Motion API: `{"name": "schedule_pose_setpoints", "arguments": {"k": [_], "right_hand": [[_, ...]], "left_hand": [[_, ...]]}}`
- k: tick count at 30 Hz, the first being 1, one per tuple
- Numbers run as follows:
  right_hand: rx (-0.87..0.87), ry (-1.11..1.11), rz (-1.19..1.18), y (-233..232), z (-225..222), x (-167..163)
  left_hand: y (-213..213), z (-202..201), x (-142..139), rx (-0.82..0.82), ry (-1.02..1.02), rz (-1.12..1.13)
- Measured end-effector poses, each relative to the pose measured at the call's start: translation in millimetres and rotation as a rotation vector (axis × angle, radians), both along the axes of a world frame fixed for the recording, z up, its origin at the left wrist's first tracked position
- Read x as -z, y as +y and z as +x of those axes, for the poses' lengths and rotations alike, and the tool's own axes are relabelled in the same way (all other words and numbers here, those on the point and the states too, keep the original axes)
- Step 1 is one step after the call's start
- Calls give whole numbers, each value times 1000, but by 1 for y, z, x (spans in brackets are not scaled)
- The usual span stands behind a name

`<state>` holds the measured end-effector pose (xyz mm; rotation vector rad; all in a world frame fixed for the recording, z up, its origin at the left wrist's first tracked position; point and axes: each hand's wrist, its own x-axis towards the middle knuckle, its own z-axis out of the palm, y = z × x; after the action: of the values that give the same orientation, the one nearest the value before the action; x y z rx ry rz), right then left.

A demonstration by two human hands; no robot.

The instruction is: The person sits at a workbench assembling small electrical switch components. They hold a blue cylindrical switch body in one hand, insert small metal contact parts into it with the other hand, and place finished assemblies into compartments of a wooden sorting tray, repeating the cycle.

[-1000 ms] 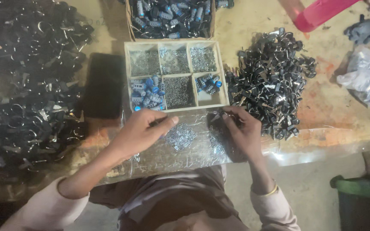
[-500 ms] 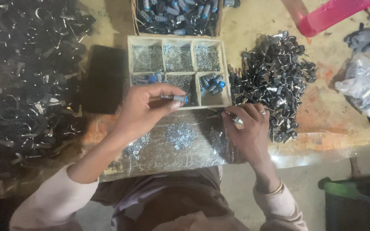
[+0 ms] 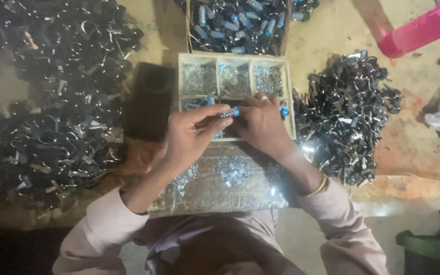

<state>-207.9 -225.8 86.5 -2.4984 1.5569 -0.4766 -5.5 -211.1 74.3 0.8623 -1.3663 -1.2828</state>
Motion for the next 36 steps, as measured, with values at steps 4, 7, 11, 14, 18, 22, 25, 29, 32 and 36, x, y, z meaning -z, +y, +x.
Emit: {"name": "schedule_pose_setpoints", "arguments": {"k": [4,7,11,14,18,22,25,29,32,36], "right_hand": [[-8,-152,17,-8,-13,-5],[15,-208,15,-13,-21,-7],[41,-300,14,-17,-22,-8],[11,-370,39,-18,-22,-9],[-11,-545,161,-16,-22,-10],[-55,-992,465,-11,-20,-9],[-63,-1039,502,-5,-18,-11],[-103,-891,413,-2,-15,-16],[-103,-854,363,-2,-11,-20],[-74,-693,232,0,-7,-24]], "left_hand": [[-2,2,-1,-1,6,10],[-3,2,-4,-1,-7,27],[-7,3,-6,-21,-78,-12],[-8,2,-6,-44,-90,-27],[-9,1,-8,-89,-140,-57],[-9,3,-11,-65,-189,-67],[-7,4,-12,-50,-231,-54],[-9,4,-10,-38,-222,-53],[-9,4,-8,-21,-189,-29],[-9,5,-5,-17,-179,13]]}}
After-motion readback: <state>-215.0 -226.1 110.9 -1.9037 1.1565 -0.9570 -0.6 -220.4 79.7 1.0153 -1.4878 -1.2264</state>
